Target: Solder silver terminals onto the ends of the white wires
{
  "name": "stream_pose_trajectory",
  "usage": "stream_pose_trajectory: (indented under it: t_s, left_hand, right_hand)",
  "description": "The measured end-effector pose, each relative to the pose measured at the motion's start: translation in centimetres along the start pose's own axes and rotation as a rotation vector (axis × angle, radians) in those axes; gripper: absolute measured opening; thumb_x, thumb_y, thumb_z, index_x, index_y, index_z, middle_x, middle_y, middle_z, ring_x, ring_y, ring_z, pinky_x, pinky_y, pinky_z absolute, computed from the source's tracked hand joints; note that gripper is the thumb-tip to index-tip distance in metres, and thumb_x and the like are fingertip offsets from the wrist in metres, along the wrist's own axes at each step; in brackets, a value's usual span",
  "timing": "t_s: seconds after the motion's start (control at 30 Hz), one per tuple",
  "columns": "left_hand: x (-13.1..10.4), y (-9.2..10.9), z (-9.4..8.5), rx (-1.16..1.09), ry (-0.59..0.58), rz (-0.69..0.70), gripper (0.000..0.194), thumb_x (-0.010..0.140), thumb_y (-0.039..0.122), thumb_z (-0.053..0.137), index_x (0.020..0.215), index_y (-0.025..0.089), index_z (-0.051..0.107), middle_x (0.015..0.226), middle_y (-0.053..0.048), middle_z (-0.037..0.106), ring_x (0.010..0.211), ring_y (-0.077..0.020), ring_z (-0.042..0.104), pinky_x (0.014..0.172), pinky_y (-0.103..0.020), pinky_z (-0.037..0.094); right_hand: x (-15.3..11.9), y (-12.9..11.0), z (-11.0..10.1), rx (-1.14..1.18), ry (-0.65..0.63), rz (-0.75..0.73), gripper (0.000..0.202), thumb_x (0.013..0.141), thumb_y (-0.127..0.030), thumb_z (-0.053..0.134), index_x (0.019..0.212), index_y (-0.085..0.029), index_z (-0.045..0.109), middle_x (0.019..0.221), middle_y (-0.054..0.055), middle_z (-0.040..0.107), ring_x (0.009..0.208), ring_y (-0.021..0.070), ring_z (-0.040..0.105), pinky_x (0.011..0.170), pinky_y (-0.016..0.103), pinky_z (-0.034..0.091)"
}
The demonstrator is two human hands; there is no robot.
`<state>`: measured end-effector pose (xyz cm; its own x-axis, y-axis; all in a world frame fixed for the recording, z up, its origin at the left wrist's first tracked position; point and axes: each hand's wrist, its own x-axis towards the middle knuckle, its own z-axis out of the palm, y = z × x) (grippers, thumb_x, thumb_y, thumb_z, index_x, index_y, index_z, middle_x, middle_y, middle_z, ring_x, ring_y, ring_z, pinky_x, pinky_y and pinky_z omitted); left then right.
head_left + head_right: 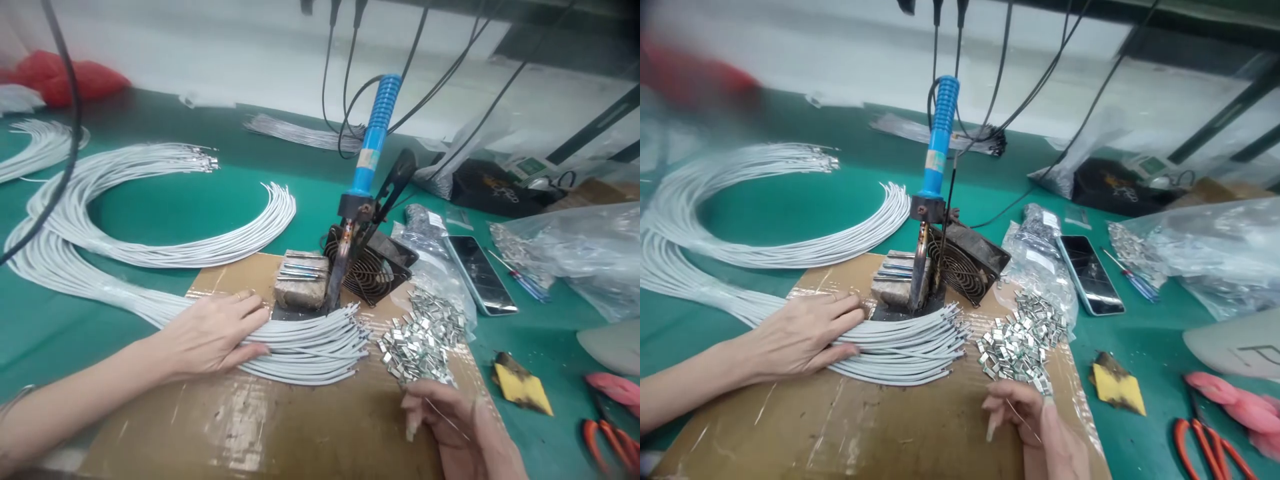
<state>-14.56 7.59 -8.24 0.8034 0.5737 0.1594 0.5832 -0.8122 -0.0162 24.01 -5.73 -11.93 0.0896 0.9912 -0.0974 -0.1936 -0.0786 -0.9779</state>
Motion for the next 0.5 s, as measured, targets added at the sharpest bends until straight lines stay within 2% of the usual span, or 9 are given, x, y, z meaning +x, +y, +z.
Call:
stream_pose_trajectory:
  t_s: [0.13, 0.23, 0.3, 0.37, 0.43, 0.5]
  left_hand:
    - [-0.4, 0.7, -0.7, -0.032, -0.028, 0.001, 0.058, 0.106, 0.068, 0.036, 0.106, 0.017, 0.064, 0.095, -0.01, 0.062, 0.085, -0.0304, 0.055, 0.079, -0.044, 0.039]
    - [-0.7, 1.3, -1.1, -0.078, -0.032, -0.027, 0.062, 0.104, 0.071, 0.039, 0.118, 0.014, 0.062, 0.103, -0.011, 0.061, 0.089, -0.0307, 0.053, 0.082, -0.044, 0.039]
    - [-0.8, 1.6, -1.2, -0.105, -0.018, -0.052, 0.058, 0.106, 0.066, 0.042, 0.125, 0.013, 0.058, 0.108, -0.013, 0.062, 0.095, -0.0315, 0.055, 0.086, -0.044, 0.04]
    - [-0.9, 1.9, -1.1, -0.126, 0.0, -0.074, 0.045, 0.111, 0.054, 0.04, 0.123, 0.014, 0.057, 0.108, -0.012, 0.064, 0.097, -0.0306, 0.057, 0.087, -0.043, 0.041]
    - [-0.7, 2.1, -0.9, -0.139, 0.01, -0.087, 0.034, 0.114, 0.042, 0.035, 0.111, 0.017, 0.058, 0.099, -0.008, 0.065, 0.089, -0.0274, 0.06, 0.079, -0.04, 0.041]
    - [-0.3, 2.1, -0.8, -0.149, 0.004, -0.089, 0.032, 0.115, 0.036, 0.034, 0.097, 0.021, 0.057, 0.088, -0.004, 0.063, 0.078, -0.0242, 0.059, 0.069, -0.038, 0.039]
  right_hand:
    - [-0.2, 0.2, 0.3, -0.008, 0.021, -0.065, 0.047, 0.106, -0.052, 0.057, 0.104, -0.019, 0.09, 0.091, 0.014, 0.083, 0.078, 0.0221, 0.076, 0.074, 0.03, 0.066]
    - [-0.3, 0.0, 1.0, -0.02, 0.036, -0.091, 0.048, 0.107, -0.051, 0.055, 0.1, -0.018, 0.089, 0.086, 0.013, 0.081, 0.076, 0.021, 0.075, 0.072, 0.029, 0.066]
    - [-0.4, -0.2, 1.5, -0.028, 0.049, -0.104, 0.047, 0.107, -0.05, 0.056, 0.094, -0.019, 0.088, 0.082, 0.011, 0.078, 0.073, 0.0193, 0.073, 0.07, 0.027, 0.064]
    - [-0.5, -0.3, 1.9, -0.032, 0.074, -0.112, 0.046, 0.108, -0.05, 0.056, 0.09, -0.019, 0.087, 0.079, 0.009, 0.076, 0.071, 0.0175, 0.071, 0.068, 0.025, 0.063]
    - [-0.5, -0.3, 2.1, -0.031, 0.1, -0.111, 0.048, 0.109, -0.049, 0.054, 0.089, -0.019, 0.085, 0.078, 0.008, 0.076, 0.069, 0.0167, 0.07, 0.067, 0.024, 0.063]
    - [-0.5, -0.3, 2.2, -0.025, 0.123, -0.1, 0.049, 0.11, -0.05, 0.052, 0.091, -0.019, 0.086, 0.077, 0.008, 0.076, 0.068, 0.0168, 0.071, 0.066, 0.024, 0.063]
